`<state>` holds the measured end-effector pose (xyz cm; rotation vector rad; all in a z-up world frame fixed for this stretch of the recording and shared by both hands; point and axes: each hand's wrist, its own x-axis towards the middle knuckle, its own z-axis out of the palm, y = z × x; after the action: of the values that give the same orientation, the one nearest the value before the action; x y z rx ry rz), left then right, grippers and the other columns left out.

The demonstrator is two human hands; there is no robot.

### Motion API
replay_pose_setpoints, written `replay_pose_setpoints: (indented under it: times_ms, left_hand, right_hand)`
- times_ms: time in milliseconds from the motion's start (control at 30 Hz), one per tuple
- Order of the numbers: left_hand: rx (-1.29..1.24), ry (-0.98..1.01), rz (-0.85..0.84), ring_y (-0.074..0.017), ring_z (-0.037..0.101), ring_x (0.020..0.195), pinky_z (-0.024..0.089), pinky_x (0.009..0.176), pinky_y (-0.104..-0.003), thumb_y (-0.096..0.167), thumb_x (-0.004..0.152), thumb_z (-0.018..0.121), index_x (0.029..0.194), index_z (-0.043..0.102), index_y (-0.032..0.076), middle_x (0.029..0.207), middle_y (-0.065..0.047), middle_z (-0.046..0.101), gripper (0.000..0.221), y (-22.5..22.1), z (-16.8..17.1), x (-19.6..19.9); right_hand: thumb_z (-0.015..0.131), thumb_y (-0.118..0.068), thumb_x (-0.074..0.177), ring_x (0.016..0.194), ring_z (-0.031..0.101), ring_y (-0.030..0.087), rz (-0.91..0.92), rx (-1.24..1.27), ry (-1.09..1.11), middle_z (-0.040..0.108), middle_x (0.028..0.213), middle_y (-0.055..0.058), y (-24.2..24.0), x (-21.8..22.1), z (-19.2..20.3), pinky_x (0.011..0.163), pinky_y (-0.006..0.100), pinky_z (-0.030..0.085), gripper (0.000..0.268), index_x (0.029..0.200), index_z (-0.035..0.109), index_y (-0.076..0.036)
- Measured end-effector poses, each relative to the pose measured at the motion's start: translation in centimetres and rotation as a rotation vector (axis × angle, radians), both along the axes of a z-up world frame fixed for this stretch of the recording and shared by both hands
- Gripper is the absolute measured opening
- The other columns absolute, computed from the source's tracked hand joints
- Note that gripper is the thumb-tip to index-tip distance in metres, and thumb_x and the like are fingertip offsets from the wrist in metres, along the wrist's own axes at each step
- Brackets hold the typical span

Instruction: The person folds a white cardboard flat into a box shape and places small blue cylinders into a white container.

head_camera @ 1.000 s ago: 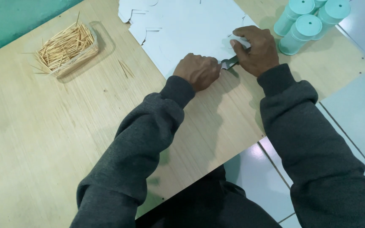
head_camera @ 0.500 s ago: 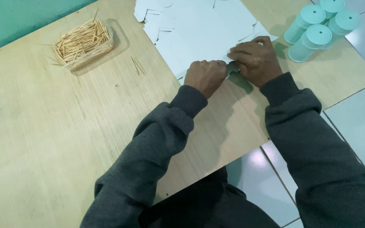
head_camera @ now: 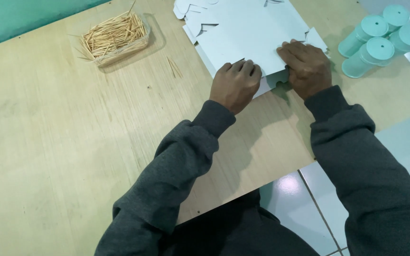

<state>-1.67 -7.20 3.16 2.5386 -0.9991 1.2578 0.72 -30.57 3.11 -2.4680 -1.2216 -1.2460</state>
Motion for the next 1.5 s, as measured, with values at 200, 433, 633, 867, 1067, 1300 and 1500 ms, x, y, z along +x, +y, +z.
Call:
replay_pose_setpoints:
  times_ms: [200,433,633,867,1067,1300,1500]
  left_hand:
    - [-0.381,0.192,-0.013,-0.0363,0.074,0.099,0.06,0.08,-0.045,0.002,0.075,0.076,0.118,0.069,0.004,0.117,-0.015,0.074,0.044,1.5,-2.6,0.6]
    - [-1.04,0.504,0.031,-0.0358,0.056,0.123,0.05,0.106,-0.044,0.035,0.085,0.08,0.133,0.047,-0.002,0.127,-0.019,0.056,0.069,-2.3,-1.6,-0.4]
    - [-0.187,0.589,-0.093,-0.0418,0.064,0.112,0.051,0.1,-0.051,0.07,0.077,0.064,0.116,0.065,0.013,0.119,-0.015,0.072,0.069,-7.4,-4.9,3.3]
    - [0.008,1.075,0.059,-0.0343,0.068,0.093,0.057,0.086,-0.048,0.048,0.091,0.058,0.099,0.072,0.014,0.101,-0.009,0.075,0.037,-7.2,-6.3,4.9]
    - [-0.196,1.175,0.026,-0.0335,0.063,0.104,0.054,0.092,-0.048,0.045,0.088,0.062,0.111,0.063,0.014,0.112,-0.011,0.069,0.038,-9.2,-5.5,6.5]
    - [-0.464,1.258,-0.01,-0.0325,0.058,0.116,0.051,0.099,-0.047,0.04,0.084,0.067,0.126,0.052,0.014,0.126,-0.014,0.062,0.051,-7.5,-5.2,7.3]
    - [-0.69,1.315,-0.051,-0.0317,0.053,0.127,0.048,0.105,-0.046,0.037,0.081,0.071,0.138,0.042,0.014,0.137,-0.016,0.056,0.067,-6.2,-4.7,7.6]
  right_hand:
    - [0.074,0.015,0.1,0.101,0.08,0.044,-0.011,0.071,-0.122,0.078,0.113,0.032,0.1,0.3,0.4,0.088,0.049,0.069,0.021,0.12,0.077,0.013]
    - [0.075,0.019,0.099,0.105,0.077,0.048,0.013,0.167,0.068,0.076,0.121,0.034,-1.2,1.5,0.2,0.088,0.053,0.066,0.032,0.13,0.072,0.016]
    - [0.048,0.017,0.095,0.127,0.064,0.05,0.119,0.282,0.321,0.069,0.131,0.032,-0.6,2.1,-1.8,0.114,0.059,0.057,0.045,0.134,0.07,0.01]
    - [0.045,0.024,0.089,0.127,0.066,0.049,0.13,0.223,0.254,0.069,0.131,0.035,0.4,1.4,-0.6,0.114,0.053,0.054,0.051,0.132,0.07,0.014]
    - [0.052,0.028,0.093,0.122,0.069,0.049,0.111,0.095,0.183,0.071,0.128,0.033,1.5,-0.1,0.3,0.104,0.059,0.059,0.043,0.127,0.072,0.013]
    - [0.059,0.031,0.08,0.124,0.067,0.055,0.091,0.071,0.121,0.067,0.132,0.04,0.7,-1.7,2.7,0.111,0.057,0.058,0.052,0.13,0.069,0.02]
    - [0.078,0.024,0.101,0.114,0.074,0.056,0.113,0.167,-0.099,0.072,0.124,0.042,0.3,-1.5,5.4,0.098,0.058,0.066,0.03,0.13,0.071,0.021]
